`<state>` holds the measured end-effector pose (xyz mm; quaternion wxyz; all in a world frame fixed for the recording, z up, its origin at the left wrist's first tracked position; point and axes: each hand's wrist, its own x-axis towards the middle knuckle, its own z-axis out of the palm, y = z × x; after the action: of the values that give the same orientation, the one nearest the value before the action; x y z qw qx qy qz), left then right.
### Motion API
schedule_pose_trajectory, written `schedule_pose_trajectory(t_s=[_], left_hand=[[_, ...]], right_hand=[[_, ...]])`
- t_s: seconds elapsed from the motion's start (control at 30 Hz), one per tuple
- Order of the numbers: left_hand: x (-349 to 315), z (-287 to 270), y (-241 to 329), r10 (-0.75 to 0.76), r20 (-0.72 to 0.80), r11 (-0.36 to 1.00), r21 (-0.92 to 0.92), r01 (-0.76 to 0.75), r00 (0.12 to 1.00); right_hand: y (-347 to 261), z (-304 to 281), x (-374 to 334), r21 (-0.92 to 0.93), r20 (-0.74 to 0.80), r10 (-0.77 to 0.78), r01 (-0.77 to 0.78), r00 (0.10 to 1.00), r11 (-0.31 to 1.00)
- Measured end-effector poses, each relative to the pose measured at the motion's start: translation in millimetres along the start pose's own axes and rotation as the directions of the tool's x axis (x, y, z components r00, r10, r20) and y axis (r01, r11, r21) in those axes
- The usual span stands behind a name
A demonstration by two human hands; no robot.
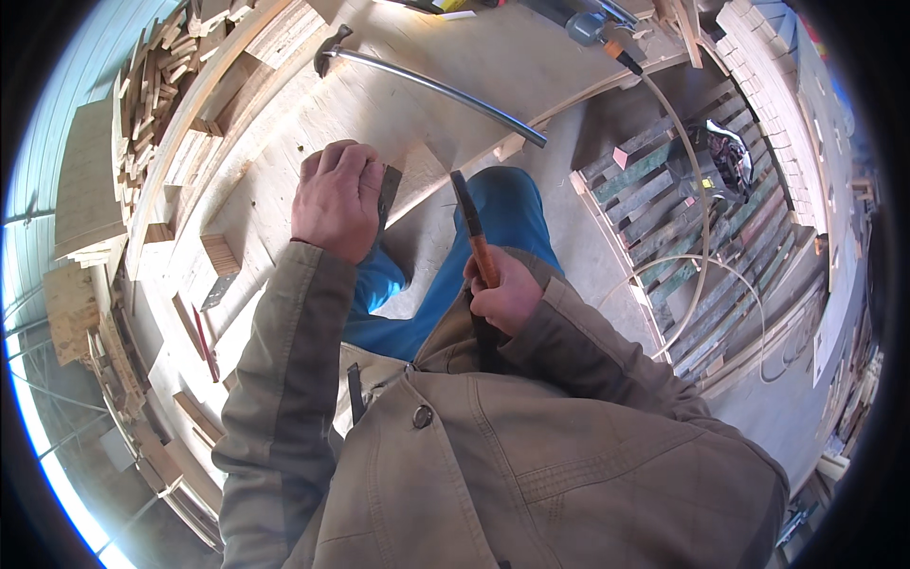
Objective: The person uses a hammer to pry apart small wooden blocks on a workbench, separating them one by one and placing them aside. The person repeats this process with several blocks and briefly picks up a mug at the end.
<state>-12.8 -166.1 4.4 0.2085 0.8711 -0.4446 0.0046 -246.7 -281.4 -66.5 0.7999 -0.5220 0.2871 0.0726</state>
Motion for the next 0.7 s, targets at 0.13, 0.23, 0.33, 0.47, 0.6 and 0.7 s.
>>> schedule_pose_trajectory(t_s=[0.13, 0.23, 0.33, 0.47, 0.6, 0.7], left_hand=[[-4, 0, -1, -0.016, -0.002, 1.000, -0.021, 0.016, 1.000], [-3, -1, -3, -0.029, -0.002, 0.999, -0.046, 0.029, 1.000], [-4, -4, -3, -0.050, 0.009, 0.997, -0.052, 0.050, 0.999], [-11, -14, -7, -0.079, 0.004, 0.997, -0.016, 0.079, 0.997], [-33, -25, -14, -0.128, 0.042, 0.991, -0.024, 0.129, 0.991], [-53, -28, -19, -0.154, 0.038, 0.984, -0.080, 0.157, 0.987]], right_hand=[[2, -2, 3, -0.063, -0.037, 0.002, -0.005, 0.999, 0.998], [0, 1, 5, -0.140, -0.050, -0.025, 0.018, 0.998, 0.990], [-2, 7, 2, -0.130, -0.061, -0.033, 0.025, 0.998, 0.991], [-3, 12, 0, -0.111, -0.087, -0.028, 0.018, 0.996, 0.994], [-2, 12, 1, -0.152, -0.134, -0.037, 0.016, 0.990, 0.988], [-3, 12, 3, -0.187, -0.160, -0.033, 0.003, 0.987, 0.982]])
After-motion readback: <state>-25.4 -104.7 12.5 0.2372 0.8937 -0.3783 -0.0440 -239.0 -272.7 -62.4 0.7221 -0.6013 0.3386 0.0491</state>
